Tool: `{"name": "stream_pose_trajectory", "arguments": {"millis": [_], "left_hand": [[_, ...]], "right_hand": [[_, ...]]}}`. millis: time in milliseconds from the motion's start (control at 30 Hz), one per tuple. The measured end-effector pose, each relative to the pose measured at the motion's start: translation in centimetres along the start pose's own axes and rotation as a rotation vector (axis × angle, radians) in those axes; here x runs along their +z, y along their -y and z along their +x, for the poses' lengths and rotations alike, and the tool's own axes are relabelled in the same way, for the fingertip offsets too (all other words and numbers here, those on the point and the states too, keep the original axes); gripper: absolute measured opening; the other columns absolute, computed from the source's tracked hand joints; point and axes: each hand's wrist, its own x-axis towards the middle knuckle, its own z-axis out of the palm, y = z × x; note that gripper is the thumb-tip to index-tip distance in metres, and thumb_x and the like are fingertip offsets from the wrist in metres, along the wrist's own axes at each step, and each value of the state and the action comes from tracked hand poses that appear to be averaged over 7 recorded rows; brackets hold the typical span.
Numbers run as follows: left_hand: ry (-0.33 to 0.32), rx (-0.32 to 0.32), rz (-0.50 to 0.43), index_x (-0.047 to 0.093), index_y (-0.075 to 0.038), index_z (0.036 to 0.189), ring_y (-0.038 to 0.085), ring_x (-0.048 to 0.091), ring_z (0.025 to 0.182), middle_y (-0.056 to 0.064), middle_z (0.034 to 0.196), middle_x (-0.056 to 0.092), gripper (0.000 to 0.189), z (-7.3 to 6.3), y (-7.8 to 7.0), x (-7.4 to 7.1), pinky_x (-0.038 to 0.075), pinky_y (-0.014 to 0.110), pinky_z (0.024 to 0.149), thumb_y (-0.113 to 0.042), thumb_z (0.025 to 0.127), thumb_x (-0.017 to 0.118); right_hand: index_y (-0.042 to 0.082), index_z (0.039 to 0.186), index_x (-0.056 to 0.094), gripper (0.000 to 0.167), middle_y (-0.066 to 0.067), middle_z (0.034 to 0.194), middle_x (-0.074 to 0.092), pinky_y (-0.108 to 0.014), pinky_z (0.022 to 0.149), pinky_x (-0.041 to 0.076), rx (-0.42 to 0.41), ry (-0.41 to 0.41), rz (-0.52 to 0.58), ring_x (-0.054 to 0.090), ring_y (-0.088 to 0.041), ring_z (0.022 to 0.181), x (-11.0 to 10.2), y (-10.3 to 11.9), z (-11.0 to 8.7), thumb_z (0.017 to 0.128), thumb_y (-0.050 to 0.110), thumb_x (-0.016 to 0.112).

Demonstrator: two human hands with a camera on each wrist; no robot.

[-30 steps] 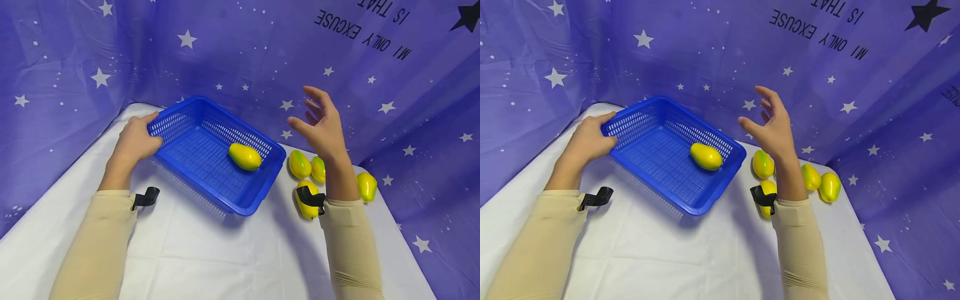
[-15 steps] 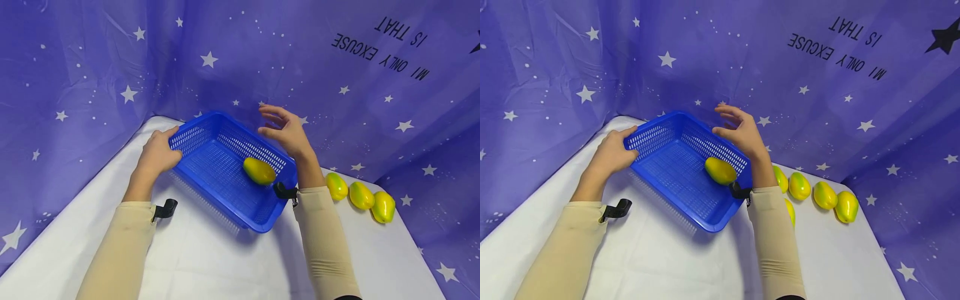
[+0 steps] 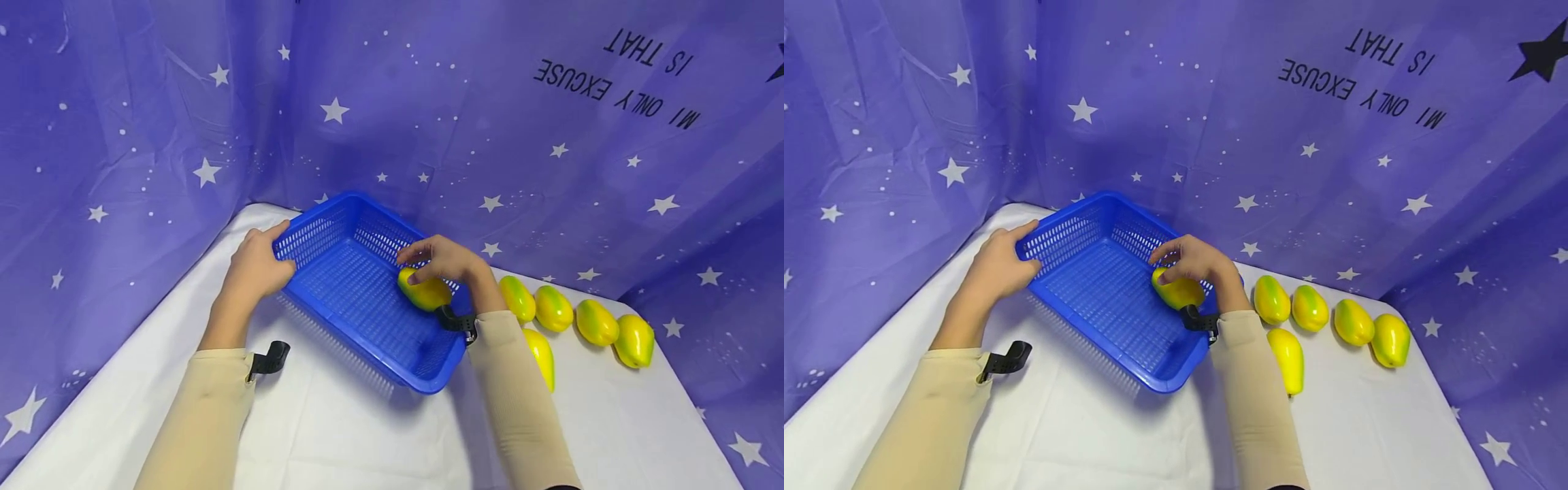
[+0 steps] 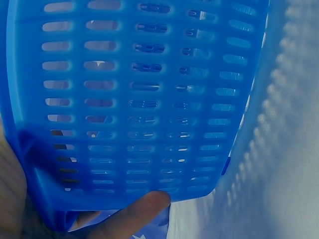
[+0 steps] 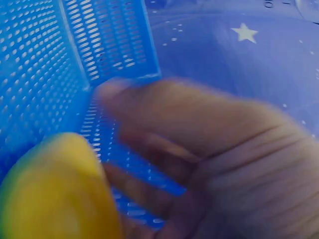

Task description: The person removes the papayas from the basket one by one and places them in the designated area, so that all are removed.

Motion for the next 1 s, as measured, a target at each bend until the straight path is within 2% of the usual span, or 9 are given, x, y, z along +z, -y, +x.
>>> {"name": "stream_pose_trajectory", "arguments": {"millis": [100,200,367,567,733,1000], "left_hand": [[-0.001,0.014,-0.003,0.033,-0.013,0.153,0.045,0.048,0.107,0.030,0.127,0.045,0.079,0.0,-0.2,-0.1,0.039,0.064,0.089,-0.015,0.079,0.059],[-0.005,0.029,0.001,0.034,-0.011,0.152,0.045,0.048,0.108,0.030,0.126,0.045,0.078,0.0,-0.3,-0.1,0.039,0.065,0.089,-0.015,0.079,0.059],[-0.005,0.038,0.013,0.033,-0.008,0.152,0.046,0.048,0.107,0.032,0.124,0.045,0.078,-0.3,0.0,-0.1,0.039,0.066,0.086,-0.014,0.079,0.059],[-0.019,0.069,0.017,0.035,-0.005,0.150,0.046,0.050,0.102,0.034,0.118,0.047,0.077,-0.6,0.3,0.3,0.040,0.064,0.081,-0.013,0.077,0.059],[-0.045,0.104,0.017,0.038,0.000,0.148,0.051,0.049,0.105,0.038,0.119,0.048,0.075,-0.9,0.5,0.4,0.039,0.066,0.081,-0.012,0.076,0.060],[-0.049,0.110,0.017,0.040,0.001,0.146,0.049,0.052,0.103,0.037,0.117,0.049,0.074,-1.6,0.3,0.4,0.041,0.064,0.078,-0.011,0.077,0.060]], "right_hand": [[0.005,0.118,0.070,0.040,-0.005,0.126,0.064,-0.038,0.097,0.046,0.063,0.053,-0.031,0.054,-0.025,0.122,0.2,-0.2,-0.3,0.078,0.005,0.078],[0.005,0.116,0.071,0.038,-0.001,0.123,0.065,-0.034,0.089,0.051,0.114,0.065,-0.048,0.057,-0.022,0.115,0.5,-0.5,-0.4,0.078,0.003,0.077],[0.009,0.115,0.072,0.038,-0.002,0.115,0.066,-0.032,0.080,0.054,0.159,0.079,-0.035,0.060,-0.023,0.100,1.3,-1.0,-0.4,0.078,0.006,0.077],[0.011,0.115,0.073,0.038,-0.001,0.108,0.068,-0.033,0.076,0.055,0.168,0.072,-0.006,0.061,-0.023,0.094,1.9,-1.7,-0.7,0.077,0.008,0.078],[0.010,0.112,0.074,0.037,-0.001,0.105,0.069,-0.033,0.074,0.055,0.144,0.064,0.014,0.062,-0.023,0.091,2.3,-2.1,-0.8,0.076,0.007,0.079],[0.011,0.110,0.075,0.035,0.000,0.102,0.068,-0.034,0.072,0.056,0.130,0.047,0.038,0.063,-0.023,0.087,2.8,-2.4,-1.4,0.076,0.007,0.079]]}}
